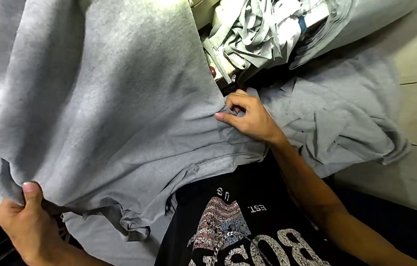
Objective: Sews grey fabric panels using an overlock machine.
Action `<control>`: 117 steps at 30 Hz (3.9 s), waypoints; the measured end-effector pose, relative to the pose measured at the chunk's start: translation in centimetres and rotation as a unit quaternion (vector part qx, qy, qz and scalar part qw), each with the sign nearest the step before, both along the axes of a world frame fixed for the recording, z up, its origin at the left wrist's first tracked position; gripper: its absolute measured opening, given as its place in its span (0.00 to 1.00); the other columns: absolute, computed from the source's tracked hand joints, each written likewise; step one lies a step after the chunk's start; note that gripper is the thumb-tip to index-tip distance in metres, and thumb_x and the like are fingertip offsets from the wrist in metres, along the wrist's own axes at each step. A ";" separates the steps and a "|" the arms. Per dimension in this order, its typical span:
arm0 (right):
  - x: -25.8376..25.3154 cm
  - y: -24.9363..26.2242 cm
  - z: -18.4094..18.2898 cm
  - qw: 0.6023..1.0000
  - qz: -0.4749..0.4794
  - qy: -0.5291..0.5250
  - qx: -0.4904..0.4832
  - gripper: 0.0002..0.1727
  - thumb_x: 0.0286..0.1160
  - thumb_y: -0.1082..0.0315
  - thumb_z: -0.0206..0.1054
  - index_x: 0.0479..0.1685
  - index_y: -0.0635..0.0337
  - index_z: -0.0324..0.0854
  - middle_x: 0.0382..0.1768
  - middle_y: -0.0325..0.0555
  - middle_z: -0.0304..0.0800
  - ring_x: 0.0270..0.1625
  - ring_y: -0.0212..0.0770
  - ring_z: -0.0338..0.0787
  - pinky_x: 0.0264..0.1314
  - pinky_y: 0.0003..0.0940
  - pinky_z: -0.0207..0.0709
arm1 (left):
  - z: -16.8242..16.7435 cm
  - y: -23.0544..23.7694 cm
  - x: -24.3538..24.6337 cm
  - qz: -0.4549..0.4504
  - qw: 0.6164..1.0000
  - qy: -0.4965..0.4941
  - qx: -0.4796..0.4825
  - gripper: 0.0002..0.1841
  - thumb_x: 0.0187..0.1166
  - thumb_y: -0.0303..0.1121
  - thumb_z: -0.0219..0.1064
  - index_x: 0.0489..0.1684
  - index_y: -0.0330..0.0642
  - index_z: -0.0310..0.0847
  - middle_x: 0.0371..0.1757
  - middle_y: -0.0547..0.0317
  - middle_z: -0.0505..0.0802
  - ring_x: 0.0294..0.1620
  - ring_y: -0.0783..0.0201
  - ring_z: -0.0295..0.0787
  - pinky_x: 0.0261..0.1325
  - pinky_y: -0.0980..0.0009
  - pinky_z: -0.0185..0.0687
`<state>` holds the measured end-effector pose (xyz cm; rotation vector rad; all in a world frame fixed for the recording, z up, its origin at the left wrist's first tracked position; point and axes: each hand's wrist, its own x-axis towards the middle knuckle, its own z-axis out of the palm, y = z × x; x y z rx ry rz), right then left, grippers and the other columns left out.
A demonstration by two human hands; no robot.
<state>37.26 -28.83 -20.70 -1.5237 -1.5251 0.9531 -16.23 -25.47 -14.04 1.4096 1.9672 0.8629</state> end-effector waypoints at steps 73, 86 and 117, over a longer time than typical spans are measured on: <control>-0.4 -2.9 0.3 0.981 -0.169 0.005 -0.097 0.20 0.72 0.52 0.79 0.20 0.52 0.78 0.15 0.37 0.73 0.15 0.32 0.67 0.17 0.28 0.57 | -3.5 -5.2 6.7 0.069 0.984 -0.164 0.001 0.15 0.82 0.33 0.65 0.61 0.37 0.72 0.45 0.75 0.91 0.49 0.78 0.90 0.60 0.73 0.87; -1.0 -4.0 0.0 0.985 -0.142 0.069 -0.064 0.10 0.70 0.59 0.81 0.30 0.53 0.89 0.22 0.33 0.87 0.21 0.26 0.80 0.21 0.22 0.72 | 1.1 -3.9 -1.6 0.027 0.992 -0.121 -0.018 0.07 0.89 0.34 0.60 0.55 0.45 0.79 0.41 0.74 0.92 0.45 0.76 0.91 0.57 0.73 0.88; -2.2 -4.7 0.7 0.986 -0.148 0.083 -0.005 0.10 0.73 0.63 0.76 0.28 0.57 0.89 0.29 0.36 0.89 0.31 0.25 0.84 0.33 0.22 0.78 | 0.6 -3.5 -0.1 -0.005 0.976 -0.218 -0.004 0.25 0.76 0.48 0.74 0.66 0.48 0.75 0.52 0.73 0.94 0.55 0.73 0.92 0.65 0.70 0.87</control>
